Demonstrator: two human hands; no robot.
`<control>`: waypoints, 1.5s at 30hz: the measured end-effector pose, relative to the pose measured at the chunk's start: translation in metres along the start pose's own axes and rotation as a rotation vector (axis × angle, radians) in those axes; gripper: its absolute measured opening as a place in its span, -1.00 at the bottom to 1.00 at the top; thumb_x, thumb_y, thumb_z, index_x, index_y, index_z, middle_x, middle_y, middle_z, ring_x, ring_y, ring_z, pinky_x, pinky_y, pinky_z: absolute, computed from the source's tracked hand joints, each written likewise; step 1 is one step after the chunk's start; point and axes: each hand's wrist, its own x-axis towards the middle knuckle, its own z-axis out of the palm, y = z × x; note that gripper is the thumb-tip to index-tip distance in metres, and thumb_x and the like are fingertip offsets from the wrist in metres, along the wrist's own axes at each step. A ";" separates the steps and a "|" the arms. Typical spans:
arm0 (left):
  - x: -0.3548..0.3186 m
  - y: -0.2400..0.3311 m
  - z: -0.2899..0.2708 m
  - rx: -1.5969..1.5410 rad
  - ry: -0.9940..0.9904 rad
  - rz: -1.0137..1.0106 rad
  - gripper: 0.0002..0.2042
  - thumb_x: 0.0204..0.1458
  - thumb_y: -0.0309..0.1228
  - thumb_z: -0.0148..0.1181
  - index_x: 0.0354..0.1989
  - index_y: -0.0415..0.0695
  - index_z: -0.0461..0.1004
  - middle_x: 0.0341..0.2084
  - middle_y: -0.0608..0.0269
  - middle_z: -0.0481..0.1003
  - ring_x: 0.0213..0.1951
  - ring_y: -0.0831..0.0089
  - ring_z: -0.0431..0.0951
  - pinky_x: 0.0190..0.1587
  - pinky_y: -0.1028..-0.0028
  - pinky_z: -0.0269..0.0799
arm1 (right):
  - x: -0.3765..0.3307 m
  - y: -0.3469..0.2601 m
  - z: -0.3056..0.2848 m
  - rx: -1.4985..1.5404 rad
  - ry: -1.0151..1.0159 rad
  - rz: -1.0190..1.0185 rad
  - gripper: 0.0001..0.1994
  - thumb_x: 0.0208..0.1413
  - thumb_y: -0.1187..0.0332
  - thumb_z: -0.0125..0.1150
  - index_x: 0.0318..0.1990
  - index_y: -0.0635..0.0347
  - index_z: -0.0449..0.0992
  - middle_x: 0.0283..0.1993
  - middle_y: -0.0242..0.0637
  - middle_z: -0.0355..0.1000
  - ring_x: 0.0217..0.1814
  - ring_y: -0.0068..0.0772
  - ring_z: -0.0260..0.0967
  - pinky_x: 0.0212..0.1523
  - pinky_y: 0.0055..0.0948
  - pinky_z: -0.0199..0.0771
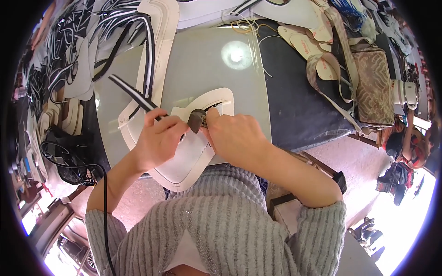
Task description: Using a small hammer to flatten and bond decorative strips onto a shoe upper component.
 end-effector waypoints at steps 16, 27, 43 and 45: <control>-0.004 -0.006 0.008 0.065 0.184 0.230 -0.75 -0.17 -0.56 0.21 -0.24 -0.19 0.43 -0.28 0.24 0.55 -0.14 0.33 0.56 0.09 0.18 0.36 | 0.000 -0.002 -0.002 0.052 -0.004 -0.029 -0.66 0.29 0.15 0.05 -0.32 0.31 0.38 -0.56 -0.05 0.50 -0.50 0.03 0.53 -0.47 -0.14 0.51; 0.017 0.014 0.029 -0.169 0.244 -0.210 -0.65 -0.09 -0.69 0.27 -0.11 -0.16 0.40 -0.25 0.18 0.55 -0.21 0.19 0.51 -0.06 0.28 0.36 | -0.016 0.015 -0.012 0.260 0.318 0.065 -0.71 0.28 0.22 0.09 -0.30 0.32 0.33 -0.67 -0.05 0.40 -0.58 0.10 0.45 -0.54 -0.07 0.44; 0.036 -0.008 0.020 -0.024 0.149 0.202 -0.72 -0.11 -0.53 0.23 -0.17 -0.08 0.42 -0.32 0.37 0.54 -0.19 0.37 0.53 0.05 0.24 0.37 | -0.021 0.027 -0.009 0.203 0.129 0.195 -0.78 0.31 0.23 0.01 -0.14 0.21 0.39 -0.50 -0.06 0.45 -0.40 0.15 0.45 -0.41 -0.02 0.42; 0.036 -0.008 0.021 0.029 0.145 0.250 -0.73 -0.12 -0.49 0.22 -0.19 -0.08 0.42 -0.32 0.36 0.54 -0.17 0.38 0.53 0.06 0.25 0.38 | -0.021 0.022 -0.011 0.261 0.206 0.105 -0.80 0.28 0.25 0.04 -0.18 0.22 0.38 -0.52 -0.06 0.45 -0.43 0.14 0.45 -0.43 -0.02 0.42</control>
